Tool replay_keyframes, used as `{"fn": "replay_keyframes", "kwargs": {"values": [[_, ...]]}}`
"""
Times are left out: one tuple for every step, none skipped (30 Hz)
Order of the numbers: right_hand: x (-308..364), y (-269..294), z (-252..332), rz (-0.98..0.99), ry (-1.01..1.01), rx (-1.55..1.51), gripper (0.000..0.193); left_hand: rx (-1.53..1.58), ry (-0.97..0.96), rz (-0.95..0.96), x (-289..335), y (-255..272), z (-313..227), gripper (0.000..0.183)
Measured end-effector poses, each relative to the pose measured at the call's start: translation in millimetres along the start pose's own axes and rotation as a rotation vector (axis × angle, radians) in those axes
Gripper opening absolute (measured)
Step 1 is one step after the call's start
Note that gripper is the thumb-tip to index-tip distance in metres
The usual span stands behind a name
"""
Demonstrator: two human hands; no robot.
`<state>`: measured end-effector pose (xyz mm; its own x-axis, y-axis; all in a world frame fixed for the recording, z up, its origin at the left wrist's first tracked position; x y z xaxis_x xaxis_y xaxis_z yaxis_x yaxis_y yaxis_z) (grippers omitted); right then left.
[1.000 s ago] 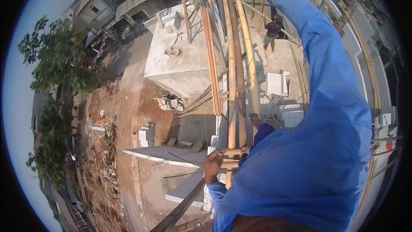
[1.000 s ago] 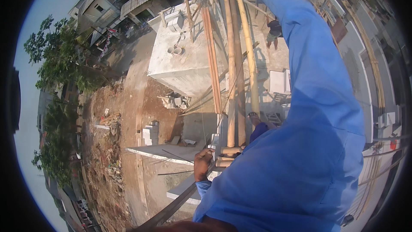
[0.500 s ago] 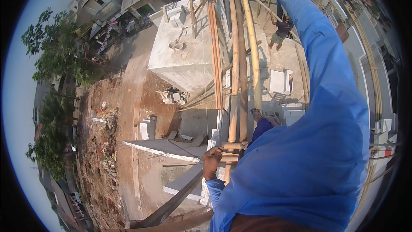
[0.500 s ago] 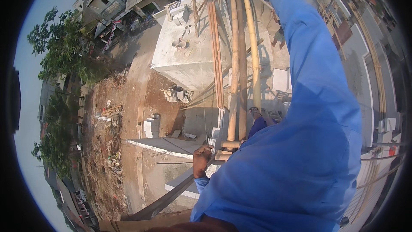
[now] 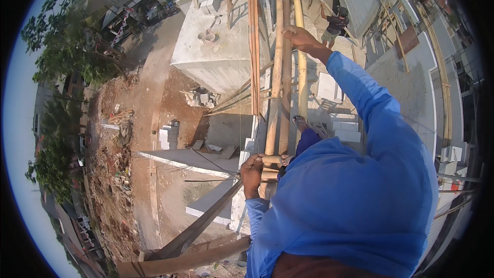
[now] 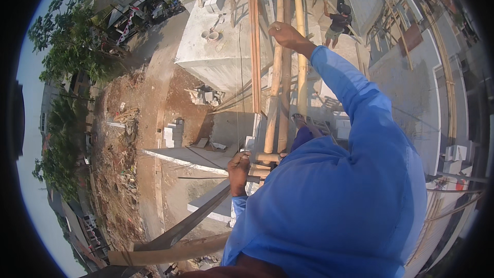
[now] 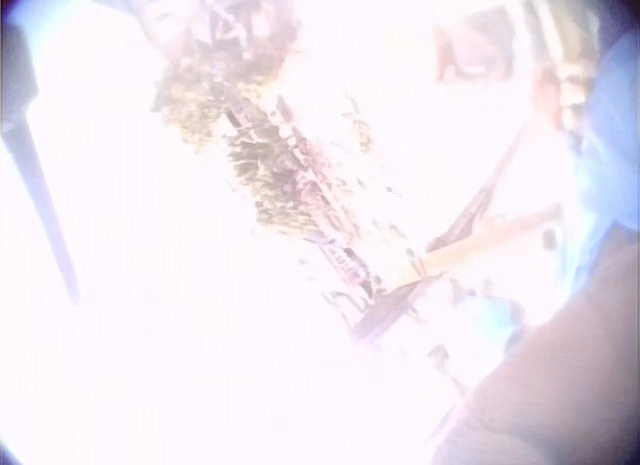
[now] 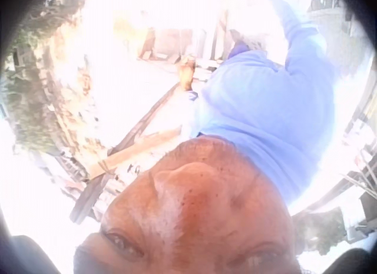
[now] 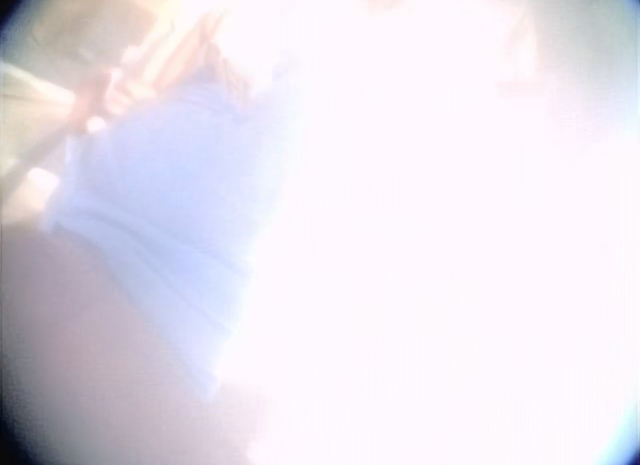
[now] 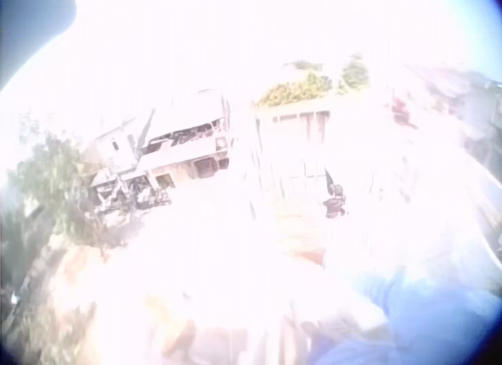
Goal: The person uses their hands to tie wire around pieces of bamboo and wood to secure a scaffolding structure on a construction site.
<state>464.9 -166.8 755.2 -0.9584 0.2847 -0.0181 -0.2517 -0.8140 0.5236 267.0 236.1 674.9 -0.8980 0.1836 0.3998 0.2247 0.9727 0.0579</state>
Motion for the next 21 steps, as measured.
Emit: {"fn": "replay_keyframes", "kwargs": {"values": [[41, -39, -18, 0.185, -0.389, -0.203, 0.063, -0.041, -0.049, 0.021, 1, -5, -8, 0.015], [71, -66, -35, 0.254, -0.51, -0.354, 0.074, -0.084, -0.103, 0.05, 2, -15, -16, 0.016], [101, -92, -54, 0.309, -0.644, -0.49, 0.085, -0.127, -0.157, 0.081, 5, -23, -20, 0.016], [117, -110, -51, 0.204, -0.821, -0.688, 0.081, -0.206, -0.133, 0.152, 2, -25, -6, 0.017], [122, -117, -46, 0.178, -0.832, -0.813, 0.078, -0.223, -0.119, 0.202, 4, -29, -5, 0.018], [124, -121, -40, 0.148, -0.838, -0.937, 0.076, -0.239, -0.107, 0.254, 7, -34, -6, 0.019], [124, -120, -37, 0.117, -0.837, -1.061, 0.073, -0.255, -0.098, 0.305, 9, -40, -6, 0.019], [115, -116, -45, -0.042, -0.843, -1.078, 0.06, -0.297, -0.141, 0.319, 10, -45, 1, 0.021], [104, -107, -58, -0.119, -0.802, -1.089, 0.053, -0.291, -0.13, 0.364, 13, -49, 5, 0.018], [96, -95, -76, -0.194, -0.762, -1.1, 0.046, -0.286, -0.118, 0.407, 15, -51, 7, 0.016], [92, -81, -82, -0.269, -0.72, -1.108, 0.039, -0.279, -0.105, 0.451, 16, -56, 1, 0.013], [91, -70, -87, -0.35, -0.707, -1.138, 0.035, -0.285, -0.02, 0.445, 22, -59, -5, 0.014], [89, -58, -84, -0.428, -0.689, -1.169, 0.03, -0.302, -0.001, 0.439, 24, -60, -16, 0.014], [86, -48, -82, -0.503, -0.67, -1.2, 0.025, -0.318, -0.02, 0.448, 27, -62, -15, 0.014], [86, -42, -82, -0.525, -0.652, -1.194, 0.024, -0.338, -0.082, 0.464, 30, -63, -12, 0.015], [88, -39, -82, -0.544, -0.634, -1.188, 0.023, -0.359, -0.165, 0.485, 29, -64, -8, 0.015], [90, -35, -82, -0.563, -0.621, -1.18, 0.023, -0.375, -0.25, 0.503, 28, -65, -7, 0.016], [91, -34, -83, -0.558, -0.618, -1.176, 0.022, -0.388, -0.312, 0.511, 27, -64, -8, 0.016], [91, -34, -84, -0.559, -0.636, -1.168, 0.022, -0.399, -0.379, 0.519, 25, -66, -9, 0.017], [92, -34, -85, -0.562, -0.655, -1.162, 0.022, -0.41, -0.431, 0.523, 24, -67, -10, 0.017], [91, -35, -88, -0.564, -0.675, -1.156, 0.022, -0.412, -0.44, 0.519, 23, -66, -10, 0.018]]}}
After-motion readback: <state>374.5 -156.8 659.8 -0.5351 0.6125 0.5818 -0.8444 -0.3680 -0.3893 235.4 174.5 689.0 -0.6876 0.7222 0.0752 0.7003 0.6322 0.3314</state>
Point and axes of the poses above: each hand's wrist, its own x-axis away from the middle knuckle, its own y-axis out of the back of the hand, z = x × y, the point moved 4 cm from there along -x, towards the middle knuckle, and after that the axes turned 5 degrees about -z, right-handed, at the moved point
